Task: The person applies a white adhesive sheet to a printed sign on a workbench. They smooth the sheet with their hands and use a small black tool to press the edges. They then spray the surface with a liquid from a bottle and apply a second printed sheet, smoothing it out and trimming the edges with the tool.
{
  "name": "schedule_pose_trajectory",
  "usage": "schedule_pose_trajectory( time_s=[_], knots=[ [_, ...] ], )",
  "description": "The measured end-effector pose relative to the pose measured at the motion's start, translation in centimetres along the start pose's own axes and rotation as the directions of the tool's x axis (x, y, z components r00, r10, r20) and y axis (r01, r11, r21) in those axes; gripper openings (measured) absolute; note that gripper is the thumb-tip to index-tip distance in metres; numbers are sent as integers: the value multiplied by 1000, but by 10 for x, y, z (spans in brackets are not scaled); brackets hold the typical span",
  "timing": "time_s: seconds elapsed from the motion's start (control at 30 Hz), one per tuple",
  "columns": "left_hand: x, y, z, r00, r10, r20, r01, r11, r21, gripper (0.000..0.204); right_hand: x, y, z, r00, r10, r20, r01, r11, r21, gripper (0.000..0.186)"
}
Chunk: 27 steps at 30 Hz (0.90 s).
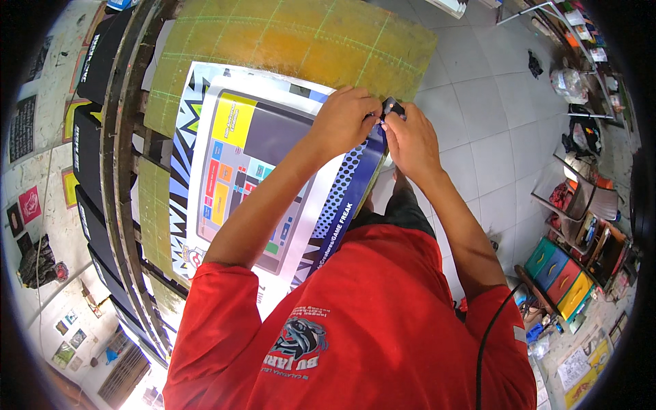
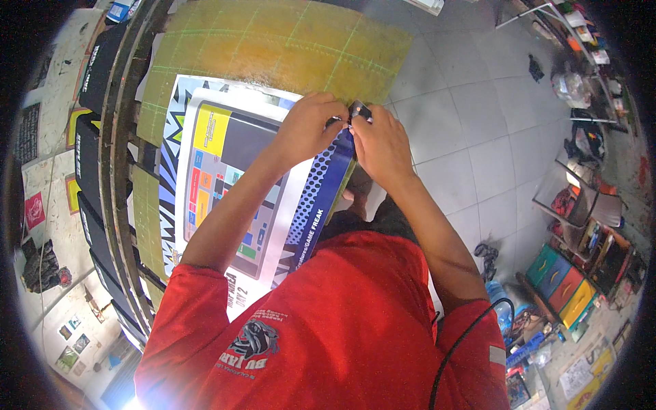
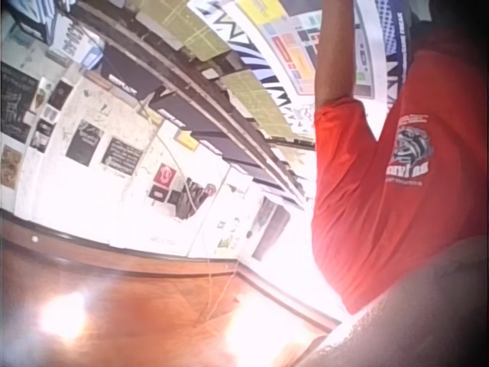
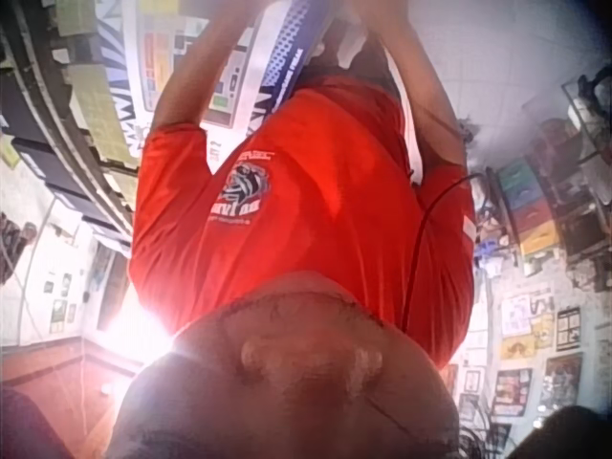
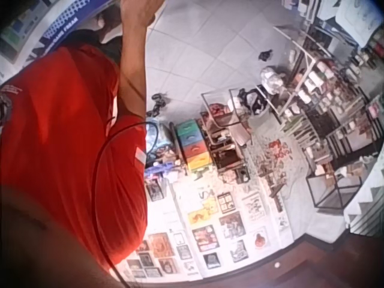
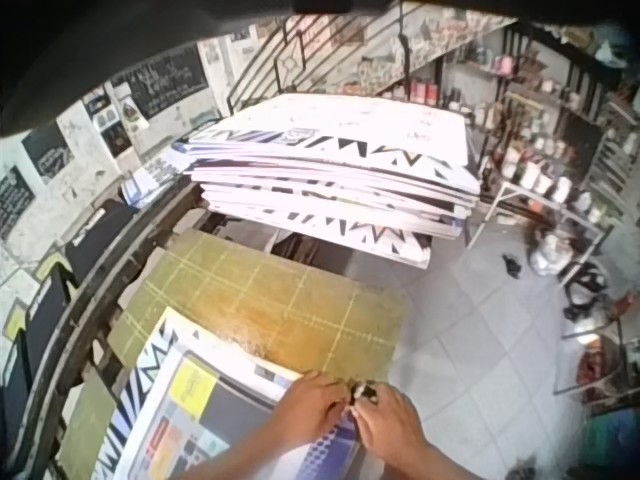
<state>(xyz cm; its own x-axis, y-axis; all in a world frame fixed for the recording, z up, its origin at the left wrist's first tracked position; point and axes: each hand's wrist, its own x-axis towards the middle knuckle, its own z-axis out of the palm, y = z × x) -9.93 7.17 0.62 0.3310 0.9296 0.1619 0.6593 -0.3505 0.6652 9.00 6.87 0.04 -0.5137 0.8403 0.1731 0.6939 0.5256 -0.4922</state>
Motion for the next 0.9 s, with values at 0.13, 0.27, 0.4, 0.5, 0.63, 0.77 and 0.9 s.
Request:
schedule_pose_trajectory(
  time_s=[0.13, 0.27, 0.4, 0.5, 0.63, 0.77, 0.9],
  knots=[
    [0, 0, 2, 1000, 9, -1, -9, 1000, -26, 5, 1, 0, -2, 999, 3, 50, -2, 1000, -12, 11],
    [2, 4, -6, 998, 4, 64, -1, 999, -42, 6, 0, 4, 1, 999, -31, 13, 31, 999, 6, 12],
    [8, 5, -14, 992, 47, 120, -44, 999, -28, 7, 0, 8, -1, 999, -22, 36, 18, 994, 110, 15],
    [12, 4, -12, 972, 69, 224, -87, 994, 72, 8, -1, 11, 0, 996, 34, 81, -49, 978, 202, 19],
    [8, 0, -7, 971, 132, 200, -158, 980, 123, 7, 1, 8, -11, 997, -46, 68, 30, 974, 223, 23],
    [7, 2, -10, 968, 138, 212, -162, 981, 103, 6, 3, 7, -14, 991, -15, 131, -14, 977, 212, 21],
    [7, 1, -9, 970, 142, 197, -164, 981, 103, 5, 7, 7, -15, 988, -4, 156, -24, 984, 176, 18]
  ],
)
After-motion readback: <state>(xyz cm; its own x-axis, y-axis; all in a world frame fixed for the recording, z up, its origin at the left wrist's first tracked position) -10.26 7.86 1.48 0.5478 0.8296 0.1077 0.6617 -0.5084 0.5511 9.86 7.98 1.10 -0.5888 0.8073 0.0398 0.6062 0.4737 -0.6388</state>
